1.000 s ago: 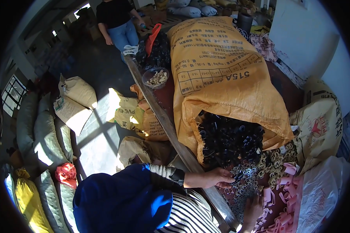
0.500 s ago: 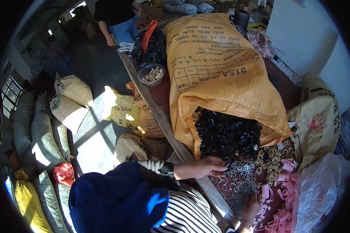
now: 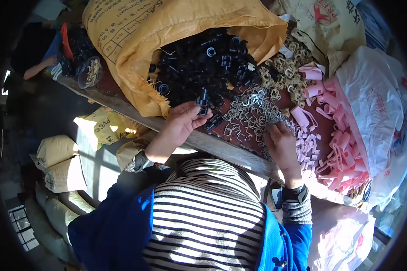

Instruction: The person assembles components by hand, picking up a black plastic part and a metal clip, fitting the clip onto the part, and then sliding the assembly into a pink plastic housing.

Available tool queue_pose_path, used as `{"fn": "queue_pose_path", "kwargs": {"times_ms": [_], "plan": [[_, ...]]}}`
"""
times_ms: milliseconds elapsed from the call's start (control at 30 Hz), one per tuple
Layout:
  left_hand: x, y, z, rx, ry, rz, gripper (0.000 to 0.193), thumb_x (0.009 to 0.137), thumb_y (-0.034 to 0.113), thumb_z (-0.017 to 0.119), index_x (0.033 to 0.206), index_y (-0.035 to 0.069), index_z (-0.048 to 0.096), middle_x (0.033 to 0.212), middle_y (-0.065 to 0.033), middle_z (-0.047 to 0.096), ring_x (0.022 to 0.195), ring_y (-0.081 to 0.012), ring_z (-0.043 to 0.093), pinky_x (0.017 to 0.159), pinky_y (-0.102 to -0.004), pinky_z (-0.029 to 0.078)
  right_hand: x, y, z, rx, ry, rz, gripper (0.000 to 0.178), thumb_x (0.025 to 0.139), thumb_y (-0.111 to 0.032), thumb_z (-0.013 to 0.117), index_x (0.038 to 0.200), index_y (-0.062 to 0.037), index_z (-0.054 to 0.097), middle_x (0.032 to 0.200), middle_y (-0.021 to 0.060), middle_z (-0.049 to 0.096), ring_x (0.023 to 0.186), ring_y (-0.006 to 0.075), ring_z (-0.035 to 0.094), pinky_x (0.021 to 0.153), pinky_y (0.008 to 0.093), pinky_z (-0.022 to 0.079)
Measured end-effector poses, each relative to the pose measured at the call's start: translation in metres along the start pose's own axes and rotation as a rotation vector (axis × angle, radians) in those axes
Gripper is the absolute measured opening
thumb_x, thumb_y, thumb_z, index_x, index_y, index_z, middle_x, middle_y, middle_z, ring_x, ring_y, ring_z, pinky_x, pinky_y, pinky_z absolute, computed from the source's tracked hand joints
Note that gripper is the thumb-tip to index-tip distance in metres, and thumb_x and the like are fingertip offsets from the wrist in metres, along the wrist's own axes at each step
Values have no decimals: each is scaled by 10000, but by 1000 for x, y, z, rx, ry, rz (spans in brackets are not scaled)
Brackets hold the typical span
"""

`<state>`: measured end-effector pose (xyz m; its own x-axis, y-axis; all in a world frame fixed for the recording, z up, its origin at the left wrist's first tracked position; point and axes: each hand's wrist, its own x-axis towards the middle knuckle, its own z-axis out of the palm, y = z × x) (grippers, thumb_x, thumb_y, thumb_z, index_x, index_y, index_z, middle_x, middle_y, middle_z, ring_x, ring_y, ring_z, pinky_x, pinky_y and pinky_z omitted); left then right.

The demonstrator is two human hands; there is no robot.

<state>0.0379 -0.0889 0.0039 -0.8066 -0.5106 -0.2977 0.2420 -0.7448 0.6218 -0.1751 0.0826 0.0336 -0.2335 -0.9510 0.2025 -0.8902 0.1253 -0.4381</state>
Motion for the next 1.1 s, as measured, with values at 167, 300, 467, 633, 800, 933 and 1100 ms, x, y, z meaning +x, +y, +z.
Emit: {"fn": "queue_pose_path", "kwargs": {"times_ms": [167, 300, 467, 633, 800, 933, 1100], "plan": [[2, -2, 0, 34, 38, 64, 182, 813, 100, 503, 977, 27, 532, 951, -105, 581, 922, -209, 550, 778, -287, 449, 5, -7, 7, 40, -72, 25, 114, 700, -88, 549, 804, -45, 531, 739, 119, 489, 685, 312, 511, 590, 392, 418], [-1, -6, 0, 15, 23, 66, 175, 803, 88, 516, 966, 31, 540, 950, -92, 580, 938, -210, 539, 795, -294, 442, 15, -9, 13, 28, -96, -45, 105, 704, -110, 546, 788, -48, 530, 737, 112, 491, 698, 304, 517, 597, 393, 421], [-5, -8, -7, 19, -77, 105, 207, 817, 120, 495, 988, 7, 522, 949, -118, 575, 988, -258, 509, 841, -323, 423, 26, -5, 14, 18, -176, -54, 108, 709, -131, 542, 787, -57, 526, 736, 105, 492, 704, 294, 526, 592, 386, 429], [-11, -4, -4, 43, -137, 110, 216, 806, 118, 508, 991, 7, 519, 945, -127, 570, 992, -280, 503, 838, -341, 426, 39, 17, 3, -138, -53, -8, 199, 707, -117, 549, 895, -55, 525, 786, 125, 495, 687, 307, 531, 574, 372, 431], [-13, 1, -5, 27, -197, 34, 201, 802, 76, 512, 994, 15, 521, 971, -118, 571, 965, -234, 527, 861, -355, 403, 54, 43, 5, -221, 65, 115, 264, 708, -138, 550, 960, -76, 501, 829, 117, 495, 706, 306, 541, 583, 376, 445], [-14, 4, -4, 97, -187, -5, 214, 805, 84, 508, 1007, 15, 514, 959, -125, 573, 942, -219, 536, 843, -328, 406, 64, 55, 14, -291, -9, 170, 314, 706, -156, 548, 1007, -93, 479, 862, 108, 496, 723, 302, 547, 593, 382, 457], [-11, 5, -4, 148, -192, -43, 218, 806, 80, 503, 1013, 15, 512, 949, -122, 575, 898, -191, 543, 786, -289, 418, 70, 61, 16, -321, -88, 175, 330, 704, -190, 558, 1009, -98, 472, 854, 101, 503, 725, 299, 550, 595, 386, 461]]}}
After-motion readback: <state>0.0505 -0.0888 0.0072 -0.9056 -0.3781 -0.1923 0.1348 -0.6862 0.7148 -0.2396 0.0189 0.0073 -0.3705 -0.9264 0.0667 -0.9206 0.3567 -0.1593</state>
